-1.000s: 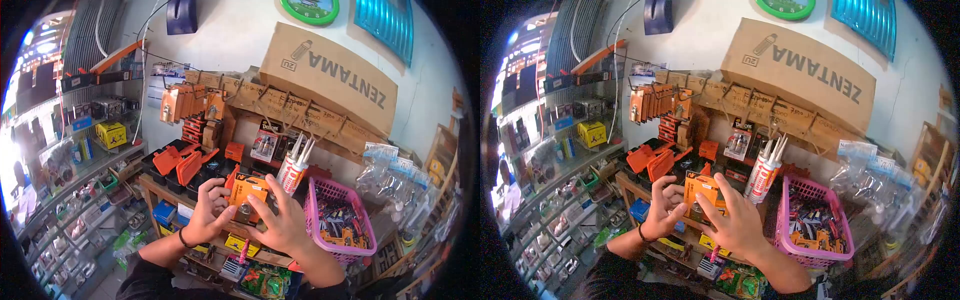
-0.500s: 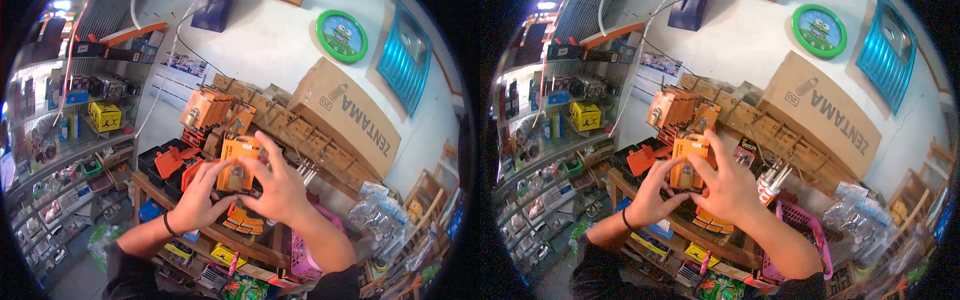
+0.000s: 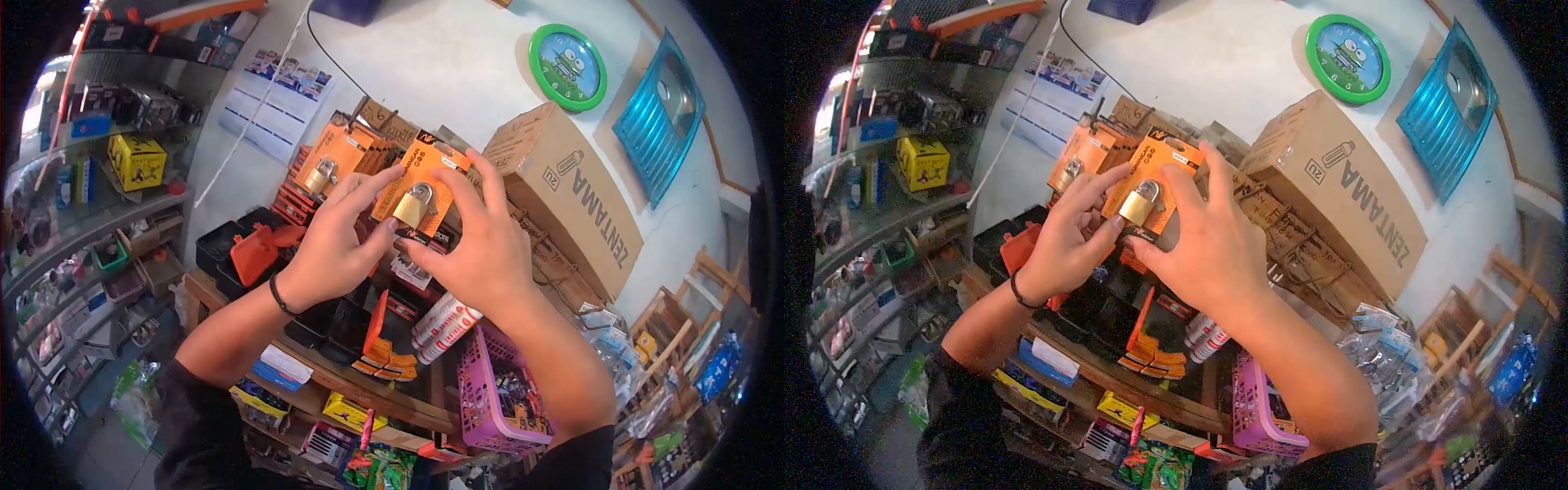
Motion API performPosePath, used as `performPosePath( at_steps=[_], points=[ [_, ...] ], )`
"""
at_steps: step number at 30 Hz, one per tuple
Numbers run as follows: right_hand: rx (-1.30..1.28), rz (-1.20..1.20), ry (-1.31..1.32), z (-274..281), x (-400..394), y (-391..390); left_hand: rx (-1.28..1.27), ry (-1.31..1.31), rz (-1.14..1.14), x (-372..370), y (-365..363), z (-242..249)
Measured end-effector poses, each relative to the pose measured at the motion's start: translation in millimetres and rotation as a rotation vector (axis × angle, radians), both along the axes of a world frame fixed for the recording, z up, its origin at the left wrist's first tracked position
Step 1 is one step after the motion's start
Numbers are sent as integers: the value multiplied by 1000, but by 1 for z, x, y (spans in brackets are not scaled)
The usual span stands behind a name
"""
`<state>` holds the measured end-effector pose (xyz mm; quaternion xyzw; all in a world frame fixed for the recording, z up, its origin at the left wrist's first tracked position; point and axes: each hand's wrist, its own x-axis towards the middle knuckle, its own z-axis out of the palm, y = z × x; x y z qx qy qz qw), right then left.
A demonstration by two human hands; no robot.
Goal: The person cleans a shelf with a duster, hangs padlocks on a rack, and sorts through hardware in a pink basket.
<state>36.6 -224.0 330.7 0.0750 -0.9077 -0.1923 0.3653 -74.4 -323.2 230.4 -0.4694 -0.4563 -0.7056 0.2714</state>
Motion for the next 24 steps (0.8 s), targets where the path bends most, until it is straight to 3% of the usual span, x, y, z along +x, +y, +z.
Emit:
performPosePath(
  at_steps=[4,6,12,16,21,24],
  points=[
    [-92,-50,-199,1,1,0,18,40,46,1,0,-5],
    [-35,-73,-171,-4,-1,2,-8,92,161,-4,2,-10],
    [97,-123,-139,-22,-18,6,-2,56,143,-17,12,-29],
    [156,-172,-78,-29,-40,14,-140,-124,25,-20,0,-58],
    [147,-301,-43,-33,-82,31,-346,-59,-97,-11,-41,-114],
    [69,-366,-26,-39,-104,43,-376,-386,-376,11,-69,-158]
  ],
)
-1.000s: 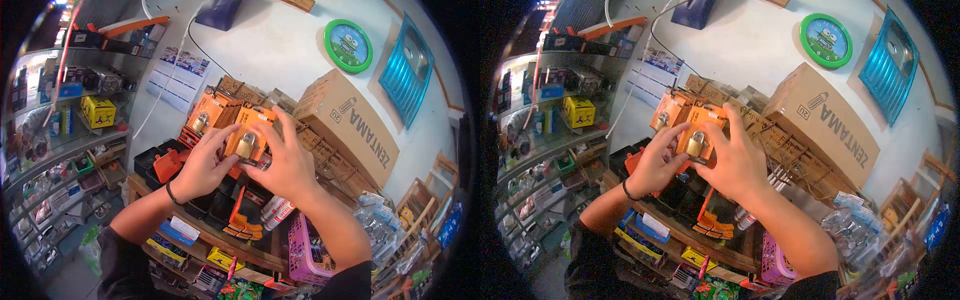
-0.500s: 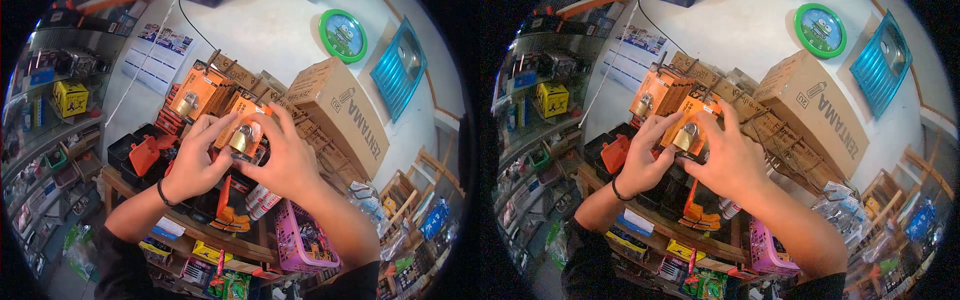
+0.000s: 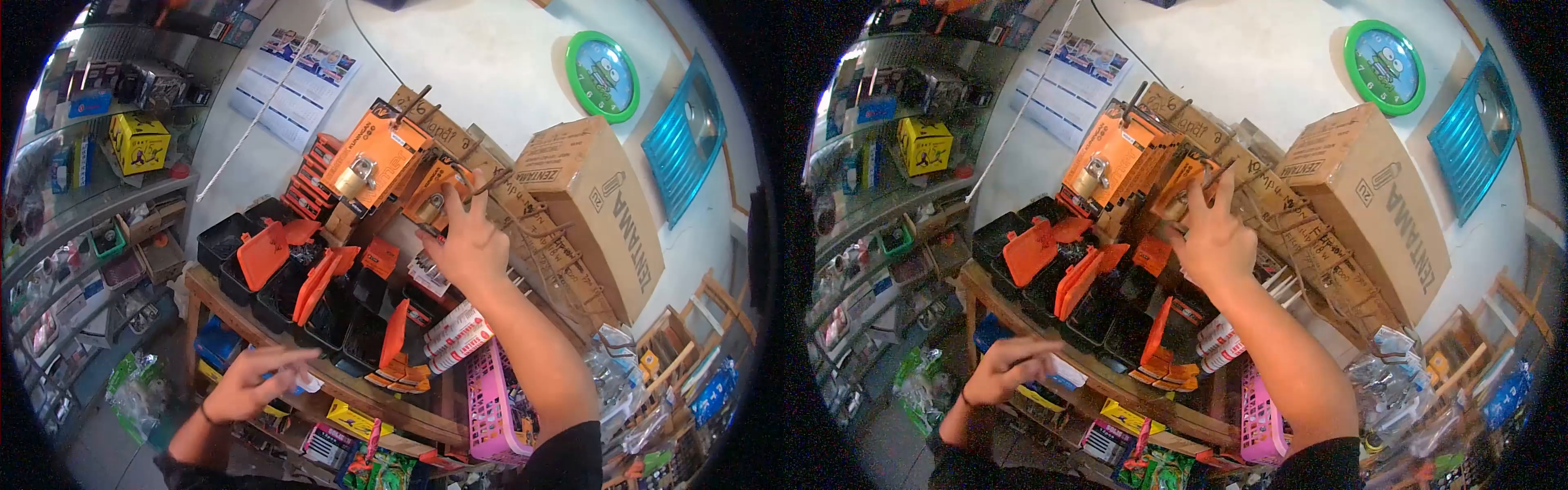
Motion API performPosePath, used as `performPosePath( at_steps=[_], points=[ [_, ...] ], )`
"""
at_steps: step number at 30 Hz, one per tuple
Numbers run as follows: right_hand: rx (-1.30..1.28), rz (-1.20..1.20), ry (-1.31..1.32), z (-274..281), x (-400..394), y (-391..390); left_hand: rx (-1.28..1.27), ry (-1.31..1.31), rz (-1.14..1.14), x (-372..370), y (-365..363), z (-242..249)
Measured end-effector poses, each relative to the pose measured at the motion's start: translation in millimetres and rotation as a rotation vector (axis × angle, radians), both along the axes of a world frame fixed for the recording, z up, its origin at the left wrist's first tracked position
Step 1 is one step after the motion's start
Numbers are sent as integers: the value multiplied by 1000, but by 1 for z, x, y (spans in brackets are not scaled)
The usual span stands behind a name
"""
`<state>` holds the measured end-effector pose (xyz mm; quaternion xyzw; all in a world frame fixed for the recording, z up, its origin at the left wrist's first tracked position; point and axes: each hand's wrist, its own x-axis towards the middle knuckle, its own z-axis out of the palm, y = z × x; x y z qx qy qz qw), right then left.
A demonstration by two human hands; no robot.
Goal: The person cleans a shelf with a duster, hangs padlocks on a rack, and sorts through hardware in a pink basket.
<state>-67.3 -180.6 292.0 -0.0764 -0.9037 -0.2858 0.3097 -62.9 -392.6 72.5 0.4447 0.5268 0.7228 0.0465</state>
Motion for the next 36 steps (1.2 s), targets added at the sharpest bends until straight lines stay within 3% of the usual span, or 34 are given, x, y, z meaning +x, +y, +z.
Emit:
performPosePath(
  at_steps=[1,3,4,6,9,11,15,17,21,25,26,27,28,33,36],
  points=[
    [-3,-1,-8,-2,-5,6,32,-188,-58,10,-7,-17],
    [-3,74,40,-4,-14,16,38,-488,39,26,-21,-51],
    [21,24,50,-5,-16,12,36,-488,49,33,-26,-71],
    [0,45,57,-6,-21,14,53,-749,233,41,-32,-108],
    [-43,38,71,-12,-22,14,-88,-870,243,46,-35,-125],
    [-83,25,77,-16,-21,14,-154,-862,240,45,-35,-110],
    [-103,186,113,-23,9,13,-217,-569,280,42,-25,-76],
    [-164,345,69,-33,34,7,-74,-593,248,41,-9,-78],
    [-196,521,-118,-64,84,14,-260,-597,149,51,10,-97],
    [-199,661,-483,-109,151,28,-412,-525,123,55,20,-88],
    [-132,731,-391,-117,168,29,-368,-604,101,53,27,-90],
    [-56,789,-301,-121,182,32,-437,-440,180,53,34,-83],
    [-69,735,-254,-122,192,40,-430,-463,159,52,42,-87],
    [-265,687,-109,-134,244,87,-536,-422,-15,64,87,-61],
    [-359,609,144,-133,284,130,-388,-305,-64,84,121,-44]
  ],
)
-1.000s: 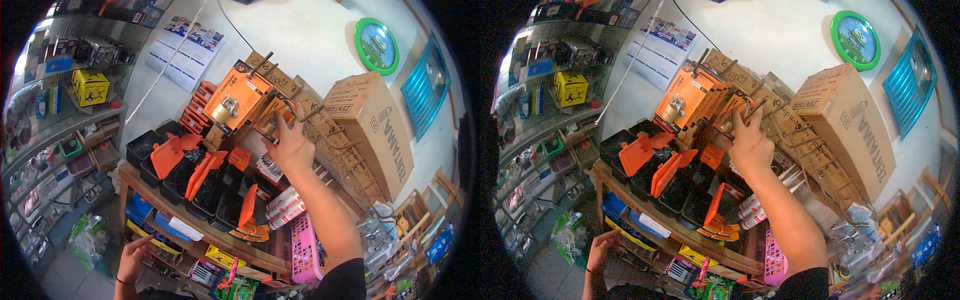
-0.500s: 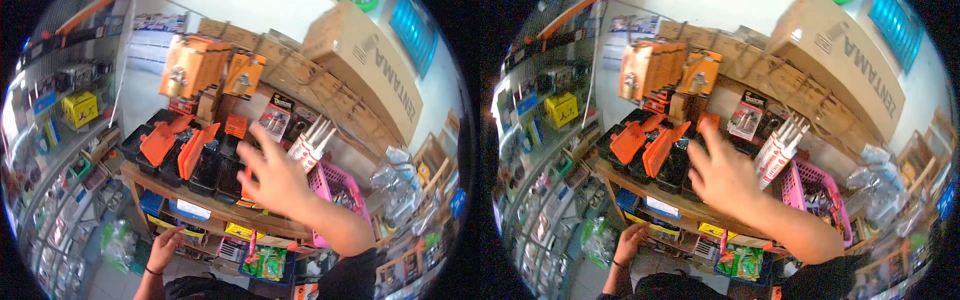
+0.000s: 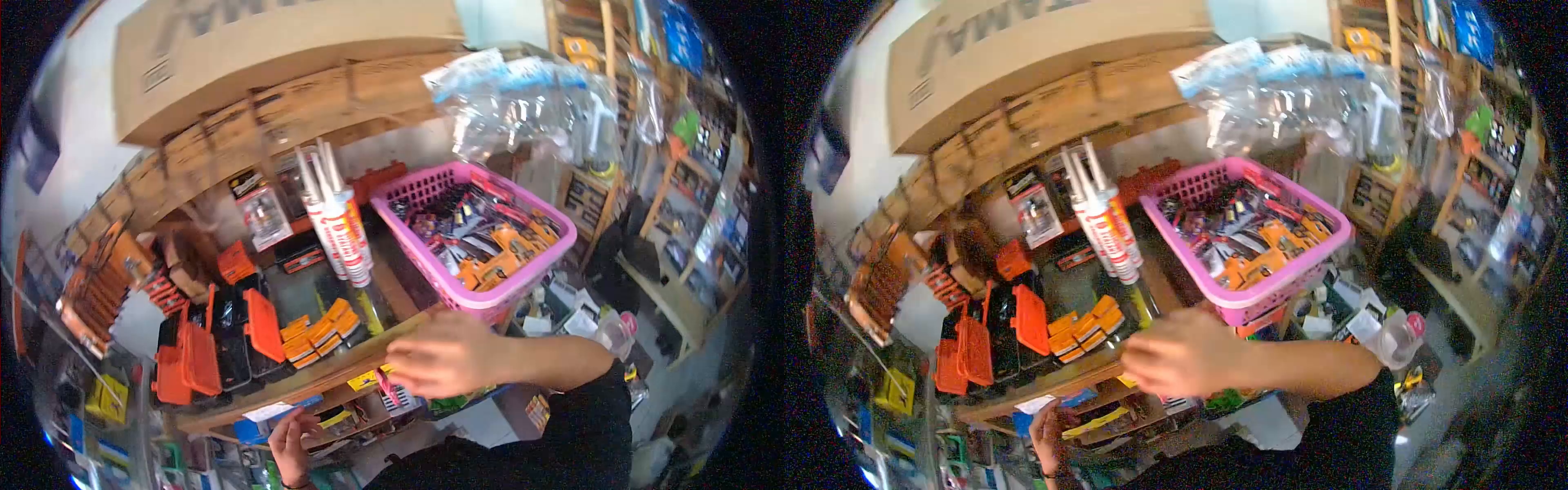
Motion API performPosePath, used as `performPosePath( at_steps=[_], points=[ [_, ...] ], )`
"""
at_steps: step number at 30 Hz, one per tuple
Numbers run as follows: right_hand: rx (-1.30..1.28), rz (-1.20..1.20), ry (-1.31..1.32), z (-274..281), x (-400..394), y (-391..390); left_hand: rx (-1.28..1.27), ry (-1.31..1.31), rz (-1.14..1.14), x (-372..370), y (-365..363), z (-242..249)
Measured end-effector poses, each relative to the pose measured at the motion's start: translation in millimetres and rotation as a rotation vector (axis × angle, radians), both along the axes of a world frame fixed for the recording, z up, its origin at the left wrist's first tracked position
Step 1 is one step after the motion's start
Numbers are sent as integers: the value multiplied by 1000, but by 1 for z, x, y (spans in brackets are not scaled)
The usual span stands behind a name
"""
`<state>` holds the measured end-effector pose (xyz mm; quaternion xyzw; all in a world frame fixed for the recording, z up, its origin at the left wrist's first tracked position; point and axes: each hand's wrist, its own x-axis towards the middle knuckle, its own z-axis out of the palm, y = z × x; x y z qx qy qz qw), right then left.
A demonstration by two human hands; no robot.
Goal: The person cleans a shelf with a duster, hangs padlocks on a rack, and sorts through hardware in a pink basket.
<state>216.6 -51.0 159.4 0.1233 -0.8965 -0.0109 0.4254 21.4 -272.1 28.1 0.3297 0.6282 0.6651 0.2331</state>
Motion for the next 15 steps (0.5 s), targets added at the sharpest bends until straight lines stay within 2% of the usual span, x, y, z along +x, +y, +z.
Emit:
performPosePath(
  at_steps=[3,4,6,8,11,13,14,15],
  points=[
    [-125,-185,191,-10,40,45,266,42,-35,20,25,6],
    [-219,-250,167,-14,56,61,116,95,-37,26,34,12],
    [-322,-307,158,-26,77,89,57,107,-153,35,50,15],
    [-525,-405,312,-39,87,117,2,99,-192,47,72,23],
    [-616,-435,363,-50,101,145,-32,198,-252,63,106,29],
    [-664,-431,403,-63,103,159,-110,411,-282,78,126,38],
    [-634,-446,442,-65,104,163,-70,585,-341,85,142,50],
    [-603,-460,478,-65,104,166,-97,580,-333,89,154,58]
  ],
)
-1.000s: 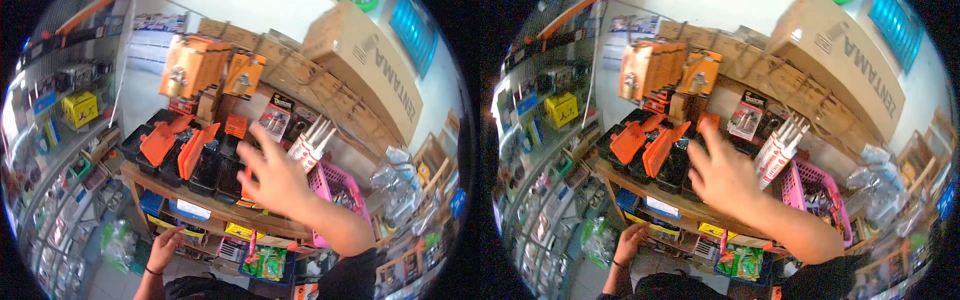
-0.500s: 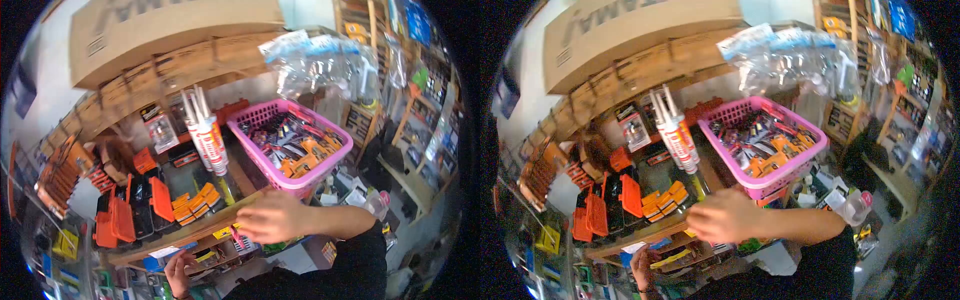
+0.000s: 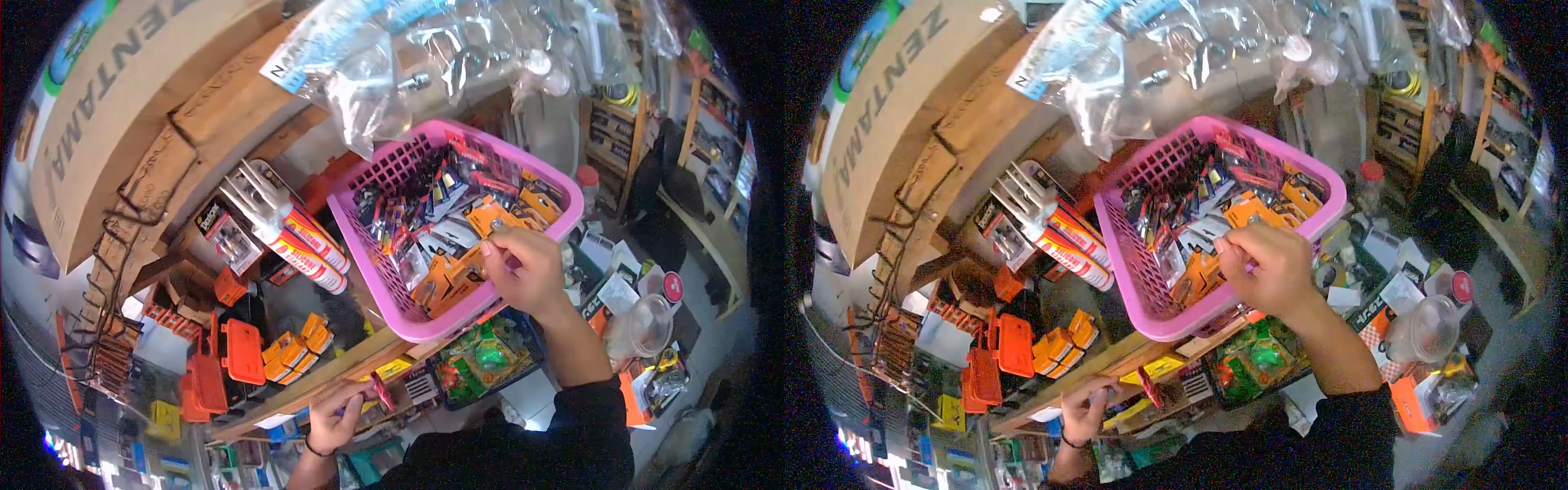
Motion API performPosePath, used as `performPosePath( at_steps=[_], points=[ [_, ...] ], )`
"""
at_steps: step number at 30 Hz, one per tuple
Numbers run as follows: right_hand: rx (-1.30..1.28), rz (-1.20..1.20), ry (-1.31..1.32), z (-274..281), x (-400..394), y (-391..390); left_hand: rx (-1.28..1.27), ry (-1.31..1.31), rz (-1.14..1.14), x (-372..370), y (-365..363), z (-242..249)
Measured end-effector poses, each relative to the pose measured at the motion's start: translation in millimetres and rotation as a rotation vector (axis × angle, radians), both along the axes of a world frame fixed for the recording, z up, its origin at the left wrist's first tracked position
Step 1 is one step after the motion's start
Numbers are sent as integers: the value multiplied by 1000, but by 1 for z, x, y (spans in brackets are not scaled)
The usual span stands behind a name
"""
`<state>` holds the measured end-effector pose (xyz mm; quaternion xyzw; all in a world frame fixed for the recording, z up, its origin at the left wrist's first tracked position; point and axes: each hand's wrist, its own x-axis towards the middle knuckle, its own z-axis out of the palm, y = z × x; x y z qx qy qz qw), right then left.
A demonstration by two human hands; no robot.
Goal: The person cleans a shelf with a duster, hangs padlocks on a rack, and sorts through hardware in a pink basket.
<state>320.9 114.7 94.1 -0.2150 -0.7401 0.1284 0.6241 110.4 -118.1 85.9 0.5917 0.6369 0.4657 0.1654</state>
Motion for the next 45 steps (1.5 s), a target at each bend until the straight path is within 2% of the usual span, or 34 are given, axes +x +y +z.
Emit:
performPosePath(
  at_steps=[2,5,6,8,9,11,12,14,15,16,17,18,19,20,22,24,26,27,31,34,40,42,45],
  points=[
    [-46,8,21,2,-2,0,71,220,-141,5,21,12],
    [148,-88,-90,0,-1,6,194,390,-285,7,65,34],
    [129,-89,-90,-2,-1,7,176,388,-291,10,82,41],
    [179,-63,-87,-7,1,8,309,585,-442,19,115,56],
    [167,-56,-87,-6,3,7,305,575,-439,23,133,62],
    [182,-56,-42,-12,1,8,96,640,-455,27,165,67],
    [197,-62,13,-16,0,7,90,632,-453,29,178,61],
    [157,-45,-42,-23,4,5,-196,338,-492,32,199,48],
    [188,-22,-37,-26,6,6,-598,302,-510,29,199,54],
    [216,-1,-33,-30,5,8,-606,297,-516,30,200,53],
    [200,-2,-38,-34,4,11,-511,396,-547,30,199,49],
    [307,12,39,-38,2,14,-418,491,-580,30,199,47],
    [414,23,117,-40,1,17,-510,520,-563,29,201,46],
    [395,18,112,-44,-1,19,-526,512,-574,29,202,47],
    [521,50,175,-48,-4,24,-630,659,-583,30,204,48],
    [521,14,167,-47,-6,23,-600,720,-629,29,208,42],
    [525,-24,165,-50,-6,23,-826,925,-607,36,211,46],
    [544,-13,156,-52,-5,24,-755,909,-626,35,211,50],
    [534,-20,190,-55,-9,21,-744,946,-641,34,209,42],
    [524,-77,209,-54,-11,19,-862,986,-629,37,211,47],
    [377,-142,151,-51,-10,6,-775,1061,-653,34,207,42],
    [383,-159,180,-53,-13,5,-669,1146,-680,32,206,40],
    [387,-185,223,-52,-17,6,-817,1156,-749,33,210,44]
  ],
)
